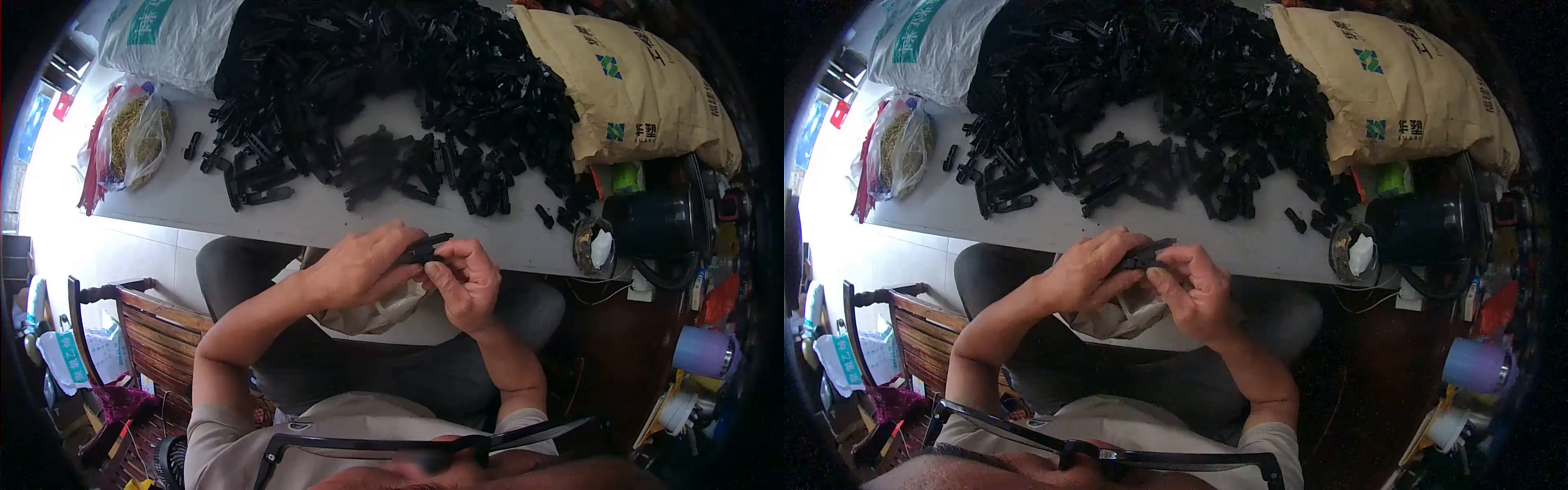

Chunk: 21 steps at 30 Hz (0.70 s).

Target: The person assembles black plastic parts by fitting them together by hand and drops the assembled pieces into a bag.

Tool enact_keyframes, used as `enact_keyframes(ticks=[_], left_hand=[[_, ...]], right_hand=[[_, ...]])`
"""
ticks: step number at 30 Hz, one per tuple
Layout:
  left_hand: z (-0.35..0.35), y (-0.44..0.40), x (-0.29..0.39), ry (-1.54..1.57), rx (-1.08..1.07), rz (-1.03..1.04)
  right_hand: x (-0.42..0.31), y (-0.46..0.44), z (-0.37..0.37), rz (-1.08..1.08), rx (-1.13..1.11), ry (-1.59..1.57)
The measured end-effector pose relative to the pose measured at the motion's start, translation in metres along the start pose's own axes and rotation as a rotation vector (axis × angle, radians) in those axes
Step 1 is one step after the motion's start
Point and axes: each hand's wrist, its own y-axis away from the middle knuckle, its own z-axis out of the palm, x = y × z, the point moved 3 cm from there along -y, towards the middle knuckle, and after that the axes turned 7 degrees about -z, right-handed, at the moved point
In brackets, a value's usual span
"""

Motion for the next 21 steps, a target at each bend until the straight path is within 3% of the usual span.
enact_keyframes(ticks=[5, 21], left_hand=[[0.0002, 0.0009, -0.0048, -0.048, 0.026, 0.046], [-0.0016, 0.0020, -0.0016, -0.180, 0.087, 0.129]], right_hand=[[-0.0005, 0.0021, -0.0008, -0.078, 0.005, 0.123], [0.0009, 0.0002, -0.0002, 0.094, -0.003, -0.265]])
